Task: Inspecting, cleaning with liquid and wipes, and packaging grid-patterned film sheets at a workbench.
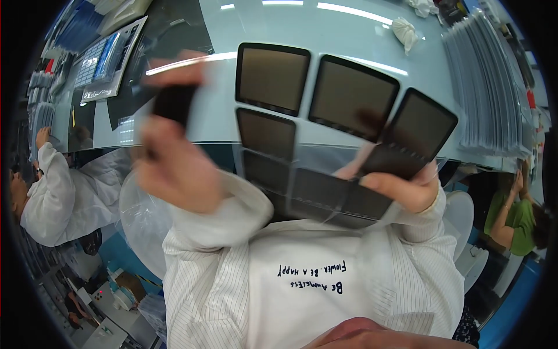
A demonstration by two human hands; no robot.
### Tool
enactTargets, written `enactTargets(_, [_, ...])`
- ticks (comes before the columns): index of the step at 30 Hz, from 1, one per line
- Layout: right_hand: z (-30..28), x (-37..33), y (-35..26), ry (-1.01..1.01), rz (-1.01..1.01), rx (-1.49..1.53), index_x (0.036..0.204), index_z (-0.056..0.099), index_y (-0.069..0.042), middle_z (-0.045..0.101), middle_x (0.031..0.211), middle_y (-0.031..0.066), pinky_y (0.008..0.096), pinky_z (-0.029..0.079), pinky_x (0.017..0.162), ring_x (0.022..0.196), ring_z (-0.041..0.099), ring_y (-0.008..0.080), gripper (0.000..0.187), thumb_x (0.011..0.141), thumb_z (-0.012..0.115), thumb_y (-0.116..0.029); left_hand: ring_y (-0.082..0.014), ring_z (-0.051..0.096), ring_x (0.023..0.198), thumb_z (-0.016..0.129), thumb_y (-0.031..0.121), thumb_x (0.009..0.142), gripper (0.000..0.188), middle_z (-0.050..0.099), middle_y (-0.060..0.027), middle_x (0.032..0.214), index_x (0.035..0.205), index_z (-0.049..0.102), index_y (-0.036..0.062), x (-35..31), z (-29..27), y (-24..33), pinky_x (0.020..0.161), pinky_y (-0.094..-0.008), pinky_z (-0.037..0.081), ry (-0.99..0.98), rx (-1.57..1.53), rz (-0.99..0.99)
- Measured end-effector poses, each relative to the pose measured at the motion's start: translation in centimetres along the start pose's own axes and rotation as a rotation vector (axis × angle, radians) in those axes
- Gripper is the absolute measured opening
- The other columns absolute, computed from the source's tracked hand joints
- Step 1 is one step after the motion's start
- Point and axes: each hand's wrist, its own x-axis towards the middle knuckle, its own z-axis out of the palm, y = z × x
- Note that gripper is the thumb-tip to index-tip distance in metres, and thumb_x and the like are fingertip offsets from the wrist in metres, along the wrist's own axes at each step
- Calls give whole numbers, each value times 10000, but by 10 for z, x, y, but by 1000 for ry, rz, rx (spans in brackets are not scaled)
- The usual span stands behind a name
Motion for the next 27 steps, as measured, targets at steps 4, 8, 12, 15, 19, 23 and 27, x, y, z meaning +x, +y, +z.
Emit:
enactTargets(4, [-24, -6, -6, 68, 15, -50, 1288, 446, 35, 676, 857, 192, 384, 519, 775, 826, 677, 310, 567, 748, 611, 83, -178, 590, 892, 374, 143, 1004, 327, 629, -144, 1036, 1237, 524, -30, 5, -15, -24, 831, -290, 474, 77, 137, -161])
enactTargets(8, [-34, 2, -5, -46, 68, -47, 1266, 469, 36, 682, 868, 177, 394, 516, 789, 840, 683, 306, 547, 743, 622, 77, -120, 538, 708, 437, 210, 994, 335, 593, -90, 846, 1150, 569, -55, -19, 0, -30, 651, -241, 449, -225, -335, -790])
enactTargets(12, [-37, 7, -4, -48, 117, -40, 1259, 478, 33, 687, 877, 171, 396, 516, 795, 847, 684, 307, 524, 755, 611, 79, -108, 537, 682, 525, 226, 956, 333, 593, -81, 835, 1128, 584, -53, -29, 1, -31, 610, -220, 435, -301, -488, -645])
enactTargets(15, [-39, 4, 0, 41, 187, -61, 1293, 445, 79, 585, 1164, 238, 415, 510, 800, 851, 667, 357, 583, 728, 586, 115, -94, 527, 673, 600, 229, 915, 360, 583, -54, 802, 1144, 577, -48, -27, 7, -28, 597, -202, 416, -255, -306, -565])
enactTargets(19, [-37, 3, 6, -108, 6, -78, 1289, 447, 73, 670, 906, 203, 418, 509, 806, 854, 670, 318, 534, 769, 565, 113, -75, 507, 647, 671, 190, 866, 373, 570, -12, 745, 1149, 576, -35, -25, 4, -33, 602, -200, 403, -170, -193, -634])
enactTargets(23, [-35, 13, 1, -69, 50, -169, 1248, 470, 77, 665, 954, 200, 383, 515, 800, 860, 672, 286, 430, 839, 582, 6, -84, 556, 706, 696, 151, 843, 346, 623, -31, 814, 1119, 591, -30, -26, 5, -22, 682, -214, 451, -237, -327, -762])
enactTargets(27, [-36, 6, 9, 215, 1, -242, 1168, 524, 62, 662, 857, 133, 248, 511, 666, 739, 657, 183, 344, 940, 549, -195, -89, 594, 758, 699, 116, 832, 363, 654, -46, 848, 1145, 584, -29, -24, 8, -19, 743, -218, 468, -91, -222, -678])
